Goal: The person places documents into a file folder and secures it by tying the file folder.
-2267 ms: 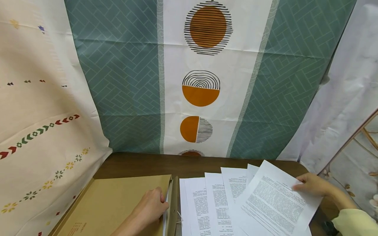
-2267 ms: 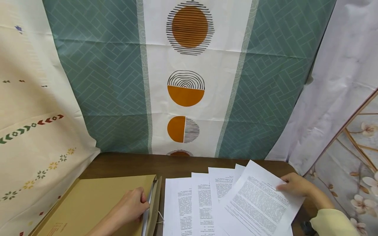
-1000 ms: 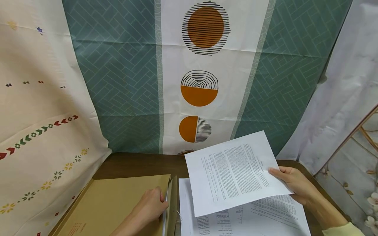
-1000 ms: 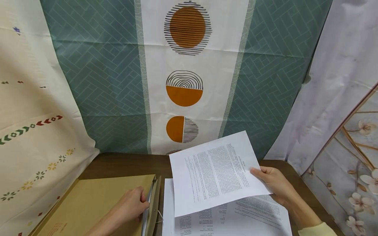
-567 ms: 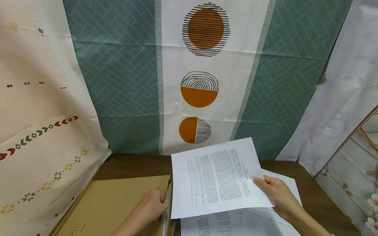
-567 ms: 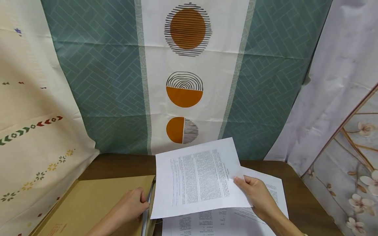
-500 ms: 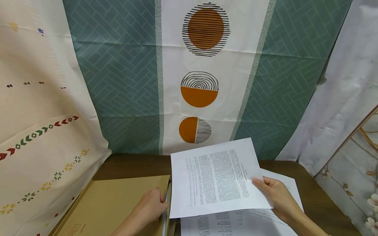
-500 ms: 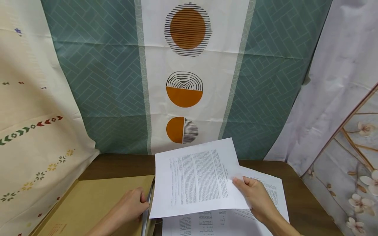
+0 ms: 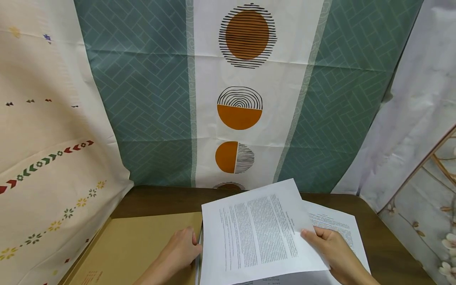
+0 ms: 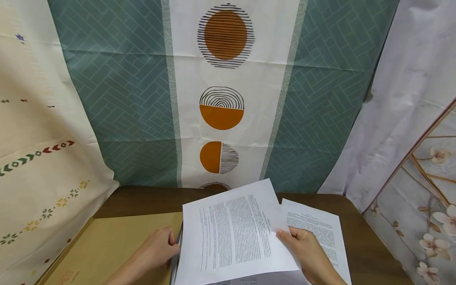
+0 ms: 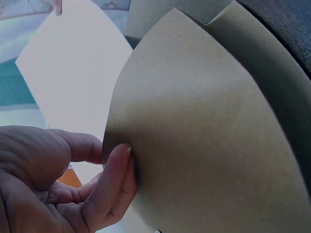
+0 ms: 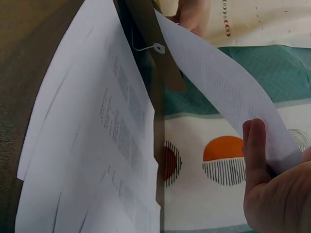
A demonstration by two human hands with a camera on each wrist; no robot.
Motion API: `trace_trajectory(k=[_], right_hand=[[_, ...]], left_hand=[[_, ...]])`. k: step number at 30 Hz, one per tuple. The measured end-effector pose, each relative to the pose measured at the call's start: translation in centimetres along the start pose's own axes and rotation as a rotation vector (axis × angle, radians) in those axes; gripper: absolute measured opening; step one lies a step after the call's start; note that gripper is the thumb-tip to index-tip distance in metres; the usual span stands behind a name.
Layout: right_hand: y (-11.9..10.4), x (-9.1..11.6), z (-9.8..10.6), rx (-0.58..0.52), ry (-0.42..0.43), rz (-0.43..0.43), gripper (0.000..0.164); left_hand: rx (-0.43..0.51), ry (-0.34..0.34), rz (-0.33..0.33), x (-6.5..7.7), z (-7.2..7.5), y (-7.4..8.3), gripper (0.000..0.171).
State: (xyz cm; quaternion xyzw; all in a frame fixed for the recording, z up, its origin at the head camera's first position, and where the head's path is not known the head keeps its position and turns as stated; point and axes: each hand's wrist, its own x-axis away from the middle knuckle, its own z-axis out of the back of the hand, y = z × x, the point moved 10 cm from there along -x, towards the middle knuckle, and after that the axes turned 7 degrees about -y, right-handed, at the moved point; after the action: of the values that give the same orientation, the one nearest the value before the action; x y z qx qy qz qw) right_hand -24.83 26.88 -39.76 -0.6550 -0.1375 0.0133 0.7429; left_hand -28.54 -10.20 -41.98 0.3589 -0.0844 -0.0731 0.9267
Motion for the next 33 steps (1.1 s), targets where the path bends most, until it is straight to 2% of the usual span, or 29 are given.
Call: trace_trajectory(k=[6, 10, 15, 19, 22, 27, 33], right_hand=[[0.5, 0.6, -0.3, -0.026, -0.037, -0.021, 0.061], [0.5, 0.9, -0.6, -0.019, -0.091, -0.006, 0.055], [0.3, 1.2, -1.2, 0.086, -0.147, 0.025, 0.048], [0.2, 1.3, -1.4, 0.199, -0.143, 0.015, 0.048], [0.0, 1.5, -1.5, 0.232, -0.160, 0.026, 0.044], [-0.2, 1.9, -2.0, 0.194, -0.245, 0.053, 0.039], [-0.7, 1.8, -3.0, 0.208, -0.315, 0.105, 0.033]], left_hand=[[0.004, -0.003, 0.005, 0.0, 0.0, -0.1, 0.019], [-0.008, 0.000, 0.029, -0.1, 0.1, -0.3, 0.020], [-0.026, -0.010, 0.096, -0.3, -0.1, -0.7, 0.022], [-0.028, -0.013, 0.117, -0.4, -0.3, -0.8, 0.023], [-0.030, -0.017, 0.130, -0.3, -0.4, -0.8, 0.023], [-0.033, -0.010, 0.126, -0.2, -0.3, -0.7, 0.023], [-0.032, 0.004, 0.099, -0.1, -0.1, -0.5, 0.022]])
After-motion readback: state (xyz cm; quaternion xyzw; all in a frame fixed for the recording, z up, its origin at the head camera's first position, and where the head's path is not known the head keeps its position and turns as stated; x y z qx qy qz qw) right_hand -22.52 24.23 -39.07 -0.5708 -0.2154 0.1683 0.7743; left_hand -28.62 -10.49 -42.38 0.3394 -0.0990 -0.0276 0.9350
